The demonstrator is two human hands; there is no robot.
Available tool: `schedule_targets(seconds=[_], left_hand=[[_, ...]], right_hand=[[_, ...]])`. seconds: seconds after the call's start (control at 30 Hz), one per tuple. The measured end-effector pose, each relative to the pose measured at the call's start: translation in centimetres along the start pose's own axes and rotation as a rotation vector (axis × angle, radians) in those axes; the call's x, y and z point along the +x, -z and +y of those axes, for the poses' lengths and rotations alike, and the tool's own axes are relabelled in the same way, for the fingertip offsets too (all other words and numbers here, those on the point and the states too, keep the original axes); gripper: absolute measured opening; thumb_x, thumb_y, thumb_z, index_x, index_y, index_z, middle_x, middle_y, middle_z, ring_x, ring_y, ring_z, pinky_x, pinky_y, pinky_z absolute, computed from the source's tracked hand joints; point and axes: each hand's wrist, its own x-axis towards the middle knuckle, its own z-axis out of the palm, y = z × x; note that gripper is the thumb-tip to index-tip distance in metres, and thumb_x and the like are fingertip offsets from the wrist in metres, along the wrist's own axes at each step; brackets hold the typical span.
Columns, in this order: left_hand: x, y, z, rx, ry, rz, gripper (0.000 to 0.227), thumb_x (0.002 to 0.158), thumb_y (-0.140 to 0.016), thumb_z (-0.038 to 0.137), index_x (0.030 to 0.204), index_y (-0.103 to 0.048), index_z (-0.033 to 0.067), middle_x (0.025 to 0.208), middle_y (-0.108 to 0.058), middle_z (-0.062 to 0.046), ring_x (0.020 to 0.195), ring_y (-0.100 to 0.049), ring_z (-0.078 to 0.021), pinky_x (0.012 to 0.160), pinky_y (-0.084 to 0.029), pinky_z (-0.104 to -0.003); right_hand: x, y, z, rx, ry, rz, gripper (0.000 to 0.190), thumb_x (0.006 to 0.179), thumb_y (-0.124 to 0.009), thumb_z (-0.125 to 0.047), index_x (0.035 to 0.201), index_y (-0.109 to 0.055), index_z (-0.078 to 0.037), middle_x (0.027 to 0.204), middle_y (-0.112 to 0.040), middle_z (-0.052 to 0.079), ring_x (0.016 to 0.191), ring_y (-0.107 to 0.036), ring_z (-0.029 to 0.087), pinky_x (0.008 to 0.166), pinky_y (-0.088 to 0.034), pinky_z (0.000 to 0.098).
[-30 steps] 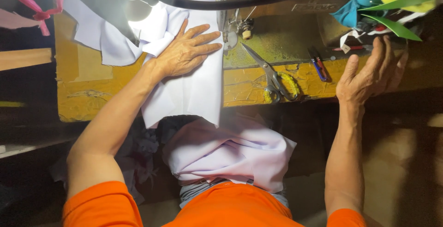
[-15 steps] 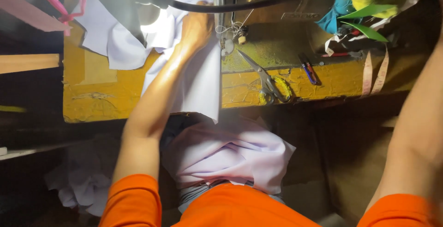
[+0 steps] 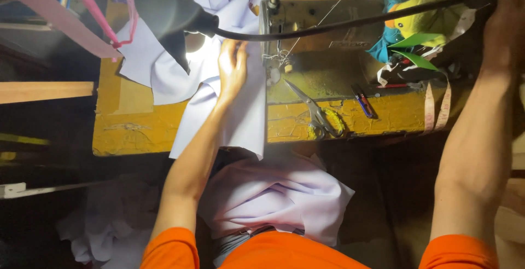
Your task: Cutting and folding white fabric pieces at a sewing workstation to prepare for assembly.
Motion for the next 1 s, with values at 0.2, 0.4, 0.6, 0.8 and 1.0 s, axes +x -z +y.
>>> schedule_targets(seconds=[0.2,0.4,0.6,0.8,1.0], left_hand=[[-3.6,0.9,9.7,0.034,-0.279,0.183,0.025,0.099,-0.058,-0.009,0.12,-0.054,0.0034,0.106,-0.061,-0.014,0.078,-0.064,-0.0219,0.068,-0.055,-0.03],[-1.6,0.5,13.8,0.071,-0.042,0.063,0.027,0.097,-0.07,0.033,0.12,-0.063,0.0214,0.115,-0.06,-0.002,0.089,-0.074,-0.0193,0.078,-0.057,-0.036],[0.0,0.8,13.5,0.007,-0.297,0.121,0.01,0.094,-0.07,0.018,0.099,-0.072,0.01,0.085,-0.045,-0.007,0.076,-0.051,-0.0266,0.068,-0.043,-0.04],[-0.5,0.9,9.7,-0.189,-0.011,-0.043,0.025,0.085,-0.051,-0.001,0.097,-0.061,0.0188,0.081,-0.056,0.001,0.075,-0.052,-0.0145,0.065,-0.048,-0.032],[-2.3,2.4,10.6,-0.253,0.191,-0.134,0.013,0.093,-0.073,0.028,0.101,-0.074,0.0178,0.074,-0.075,-0.006,0.072,-0.071,-0.018,0.074,-0.056,-0.034]], right_hand=[[-0.7,-4.7,6.4,0.272,0.102,0.263,0.036,0.116,-0.052,-0.007,0.115,-0.081,0.014,0.103,-0.08,0.026,0.095,-0.076,0.035,0.078,-0.059,0.0446],[-1.8,-4.3,7.5,0.491,-0.072,0.146,0.031,0.113,-0.049,0.007,0.143,-0.055,0.007,0.141,-0.058,0.026,0.131,-0.053,0.039,0.109,-0.041,0.0486],[-2.4,-1.7,4.5,0.163,-0.499,0.067,0.047,0.109,-0.065,-0.01,0.148,-0.043,0.005,0.147,-0.05,0.028,0.133,-0.049,0.042,0.111,-0.035,0.0518],[-6.1,6.1,-8.8,0.09,-0.1,0.448,0.034,0.098,-0.066,0.004,0.132,-0.061,0.009,0.105,-0.063,0.025,0.089,-0.06,0.038,0.076,-0.051,0.0443],[-10.1,5.9,-22.0,0.435,-0.406,0.219,0.016,0.098,-0.071,-0.019,0.113,-0.071,-0.013,0.1,-0.073,0.012,0.092,-0.073,0.03,0.082,-0.058,0.0391]])
